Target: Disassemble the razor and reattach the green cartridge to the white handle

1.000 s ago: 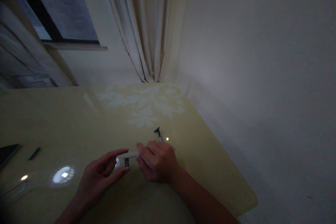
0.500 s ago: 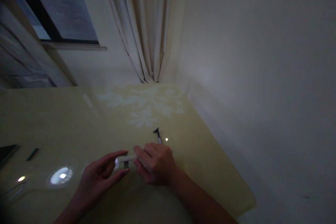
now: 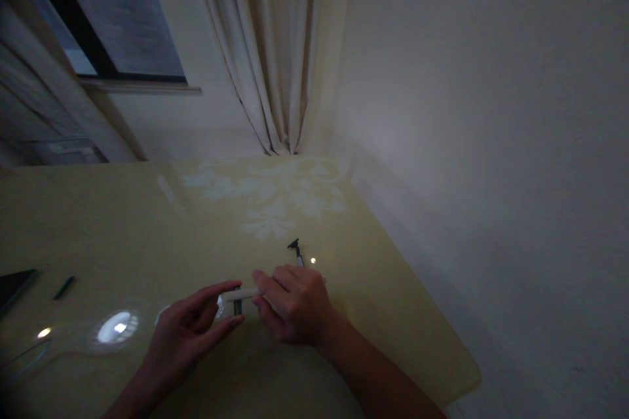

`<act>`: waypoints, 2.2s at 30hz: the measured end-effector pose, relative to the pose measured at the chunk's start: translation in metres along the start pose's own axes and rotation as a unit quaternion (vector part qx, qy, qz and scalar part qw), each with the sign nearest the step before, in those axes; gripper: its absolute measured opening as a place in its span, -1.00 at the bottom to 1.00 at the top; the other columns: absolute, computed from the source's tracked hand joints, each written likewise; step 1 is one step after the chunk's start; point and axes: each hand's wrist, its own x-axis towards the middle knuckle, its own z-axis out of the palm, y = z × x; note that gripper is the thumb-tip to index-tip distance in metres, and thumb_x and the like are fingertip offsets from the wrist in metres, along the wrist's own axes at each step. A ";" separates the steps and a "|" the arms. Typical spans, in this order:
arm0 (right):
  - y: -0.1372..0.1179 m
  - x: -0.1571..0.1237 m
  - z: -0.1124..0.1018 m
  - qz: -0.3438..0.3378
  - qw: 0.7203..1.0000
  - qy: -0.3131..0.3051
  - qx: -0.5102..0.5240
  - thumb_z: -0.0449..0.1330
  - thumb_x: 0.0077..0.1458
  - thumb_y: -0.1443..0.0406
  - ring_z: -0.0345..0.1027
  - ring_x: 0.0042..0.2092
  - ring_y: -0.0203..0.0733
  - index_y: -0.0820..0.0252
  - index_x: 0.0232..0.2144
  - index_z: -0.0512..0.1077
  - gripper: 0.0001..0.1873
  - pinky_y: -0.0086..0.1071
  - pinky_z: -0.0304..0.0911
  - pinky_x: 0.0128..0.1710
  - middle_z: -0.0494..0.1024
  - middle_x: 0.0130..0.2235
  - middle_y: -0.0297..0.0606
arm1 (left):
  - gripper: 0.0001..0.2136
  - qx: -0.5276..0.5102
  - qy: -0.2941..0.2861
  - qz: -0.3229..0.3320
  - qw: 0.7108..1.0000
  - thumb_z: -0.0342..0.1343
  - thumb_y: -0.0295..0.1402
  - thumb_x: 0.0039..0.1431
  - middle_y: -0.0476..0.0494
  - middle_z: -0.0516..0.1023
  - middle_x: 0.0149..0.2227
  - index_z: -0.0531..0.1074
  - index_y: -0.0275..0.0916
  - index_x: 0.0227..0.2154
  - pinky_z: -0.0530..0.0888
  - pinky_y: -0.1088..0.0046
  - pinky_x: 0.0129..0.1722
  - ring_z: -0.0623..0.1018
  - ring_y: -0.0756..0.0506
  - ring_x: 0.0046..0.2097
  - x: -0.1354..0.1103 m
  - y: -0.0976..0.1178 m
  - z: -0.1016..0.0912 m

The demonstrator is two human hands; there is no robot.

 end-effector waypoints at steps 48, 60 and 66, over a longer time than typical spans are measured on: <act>-0.002 0.001 -0.002 -0.013 0.999 -0.025 0.030 0.03 0.46 0.24 0.38 -0.40 -0.14 0.33 0.07 0.54 -0.62 -0.27 0.19 -0.45 0.58 -0.37 -0.20 | -0.62 -0.026 0.042 -0.007 0.999 0.42 -0.14 0.12 0.20 0.09 -0.59 0.72 -0.14 -0.01 0.13 0.54 -0.53 0.18 0.02 -0.56 0.003 -0.002 0.000; 0.000 0.001 -0.002 0.003 1.000 -0.009 0.022 0.04 0.46 0.24 0.39 -0.39 -0.14 0.35 0.08 0.54 -0.62 -0.27 0.20 -0.44 0.58 -0.36 -0.19 | -0.65 -0.019 0.071 0.106 0.992 0.43 -0.31 0.17 0.07 0.40 -0.40 0.69 0.01 0.03 0.43 0.53 -0.42 0.44 -0.01 -0.42 0.008 -0.003 -0.001; 0.000 -0.001 0.000 -0.013 0.999 -0.021 0.027 0.03 0.45 0.25 0.38 -0.40 -0.14 0.34 0.05 0.55 -0.62 -0.26 0.18 -0.46 0.58 -0.36 -0.19 | -0.68 -0.013 0.068 0.108 0.992 0.40 -0.34 0.19 0.07 0.43 -0.40 0.69 0.01 0.01 0.43 0.54 -0.44 0.44 0.00 -0.44 0.008 0.000 -0.002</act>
